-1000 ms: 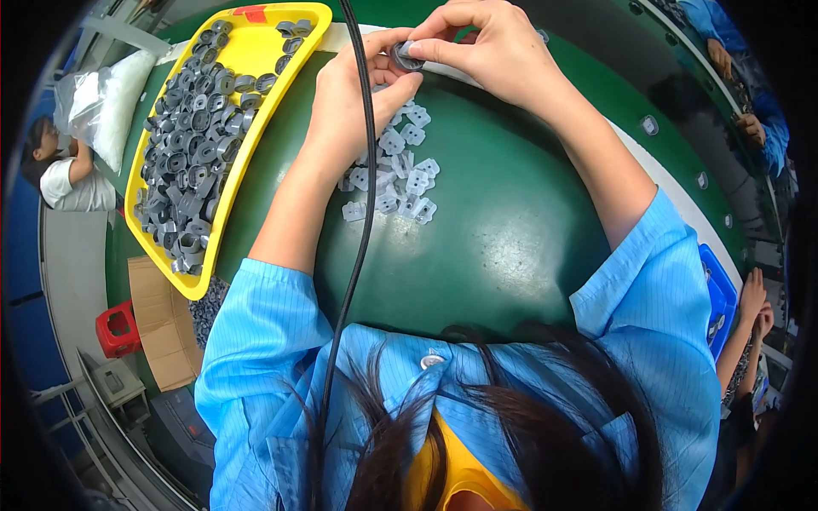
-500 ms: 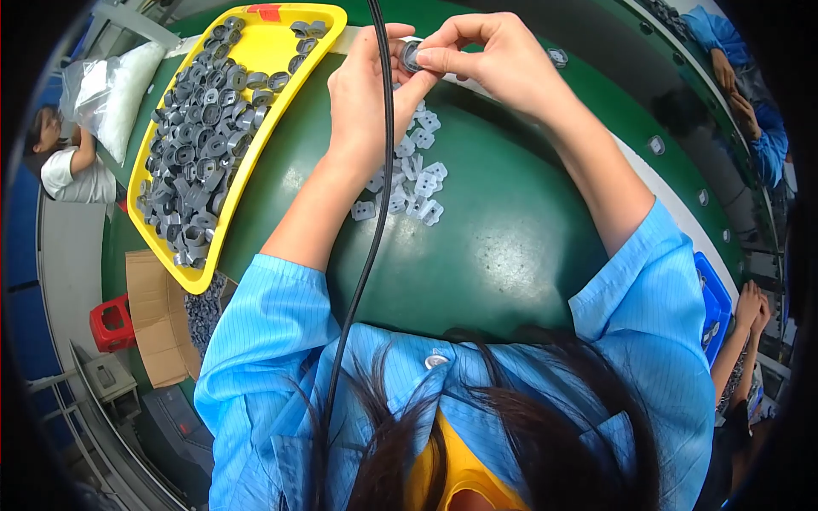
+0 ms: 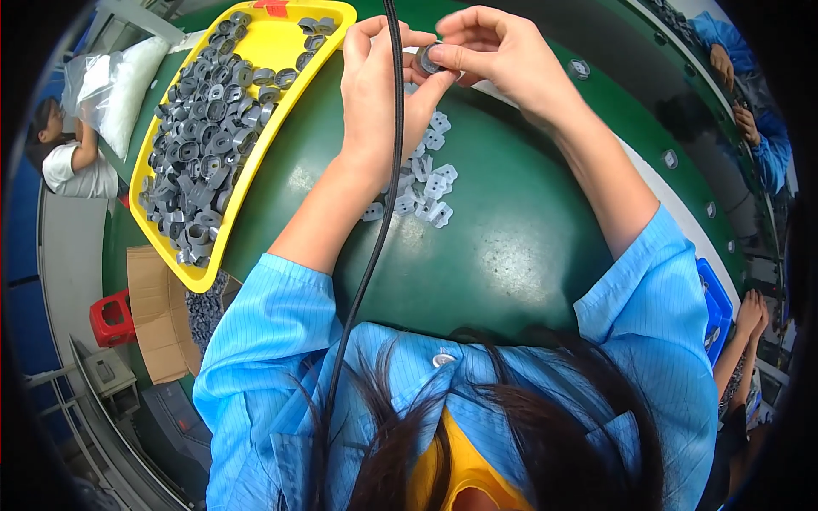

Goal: The person assembles small circular plastic components onto translucent holders by hand at a factory workbench.

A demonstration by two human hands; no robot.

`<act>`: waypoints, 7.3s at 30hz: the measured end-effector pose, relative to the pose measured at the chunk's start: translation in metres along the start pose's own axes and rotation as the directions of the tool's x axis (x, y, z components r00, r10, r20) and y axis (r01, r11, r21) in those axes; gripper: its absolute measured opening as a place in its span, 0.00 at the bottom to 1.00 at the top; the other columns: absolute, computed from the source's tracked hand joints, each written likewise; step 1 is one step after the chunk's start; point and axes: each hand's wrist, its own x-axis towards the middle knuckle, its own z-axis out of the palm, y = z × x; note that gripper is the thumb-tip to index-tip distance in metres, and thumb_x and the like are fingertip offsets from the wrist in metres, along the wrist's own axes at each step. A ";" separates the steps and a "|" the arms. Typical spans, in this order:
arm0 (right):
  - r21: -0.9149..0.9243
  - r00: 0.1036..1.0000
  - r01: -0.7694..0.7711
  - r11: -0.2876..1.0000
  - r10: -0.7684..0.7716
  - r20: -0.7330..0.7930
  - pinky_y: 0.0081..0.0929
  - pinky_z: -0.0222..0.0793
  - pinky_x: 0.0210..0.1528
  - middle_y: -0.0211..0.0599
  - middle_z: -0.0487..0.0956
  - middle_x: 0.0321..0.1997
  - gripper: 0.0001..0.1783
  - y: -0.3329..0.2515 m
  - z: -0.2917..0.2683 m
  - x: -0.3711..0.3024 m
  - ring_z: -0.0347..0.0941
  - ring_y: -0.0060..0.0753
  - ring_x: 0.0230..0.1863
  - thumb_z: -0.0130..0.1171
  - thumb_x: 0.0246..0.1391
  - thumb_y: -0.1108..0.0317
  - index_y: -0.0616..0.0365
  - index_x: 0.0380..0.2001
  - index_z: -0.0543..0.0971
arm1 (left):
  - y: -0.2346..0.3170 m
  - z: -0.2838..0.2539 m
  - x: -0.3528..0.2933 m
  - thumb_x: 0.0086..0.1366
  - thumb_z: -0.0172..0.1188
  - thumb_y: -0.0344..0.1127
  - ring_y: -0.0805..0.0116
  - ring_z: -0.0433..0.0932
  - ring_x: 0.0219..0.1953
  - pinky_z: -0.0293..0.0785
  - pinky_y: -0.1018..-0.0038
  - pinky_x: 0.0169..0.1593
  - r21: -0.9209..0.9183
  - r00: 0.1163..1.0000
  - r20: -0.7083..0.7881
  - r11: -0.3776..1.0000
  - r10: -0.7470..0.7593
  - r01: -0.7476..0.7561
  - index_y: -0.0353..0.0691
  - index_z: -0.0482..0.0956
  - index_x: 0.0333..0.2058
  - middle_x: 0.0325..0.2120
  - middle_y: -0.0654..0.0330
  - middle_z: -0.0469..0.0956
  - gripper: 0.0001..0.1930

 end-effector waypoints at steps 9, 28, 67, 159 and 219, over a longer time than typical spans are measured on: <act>0.073 0.891 -0.196 0.978 0.146 0.431 0.13 0.71 0.33 0.29 0.78 0.27 0.08 -0.005 -0.030 0.007 0.73 0.15 0.26 0.62 0.46 0.70 0.62 0.31 0.78 | -0.007 -0.014 0.009 0.45 0.69 0.22 0.74 0.75 0.29 0.80 0.79 0.33 -0.136 0.955 0.263 0.985 0.139 -0.106 0.46 0.80 0.40 0.41 0.59 0.67 0.21; -0.120 0.955 -0.172 0.978 0.136 -0.264 0.18 0.66 0.42 0.29 0.78 0.33 0.15 0.087 -0.060 0.038 0.72 0.21 0.35 0.60 0.47 0.65 0.59 0.39 0.77 | -0.081 -0.072 0.082 0.57 0.44 0.69 0.40 0.65 0.55 0.62 0.57 0.58 0.823 0.884 0.028 0.512 -0.467 0.244 0.29 0.64 0.55 0.52 0.36 0.66 0.45; 0.468 0.904 -0.410 0.783 0.282 0.321 0.30 0.72 0.38 0.43 0.79 0.34 0.16 0.005 -0.013 0.012 0.76 0.38 0.33 0.60 0.45 0.71 0.67 0.39 0.76 | -0.014 -0.023 0.014 0.47 0.70 0.34 0.58 0.78 0.33 0.73 0.69 0.37 0.283 0.992 0.073 0.952 0.100 -0.117 0.40 0.78 0.39 0.30 0.56 0.78 0.19; -0.548 0.947 -0.089 0.832 -0.100 -0.306 0.29 0.70 0.37 0.43 0.78 0.35 0.12 0.061 -0.040 0.024 0.74 0.37 0.35 0.60 0.46 0.70 0.63 0.35 0.76 | -0.030 -0.038 0.007 0.52 0.67 0.39 0.73 0.76 0.34 0.71 0.78 0.39 0.343 0.945 0.101 0.903 -0.311 0.261 0.34 0.74 0.46 0.30 0.58 0.79 0.24; 0.124 0.917 -0.380 0.917 0.391 -0.082 0.21 0.67 0.30 0.34 0.76 0.25 0.09 0.056 -0.047 0.034 0.70 0.25 0.26 0.62 0.42 0.75 0.62 0.30 0.75 | -0.039 -0.034 0.010 0.59 0.62 0.34 0.81 0.70 0.29 0.65 0.84 0.32 0.017 0.970 0.114 0.977 -0.213 0.213 0.35 0.75 0.47 0.29 0.66 0.75 0.18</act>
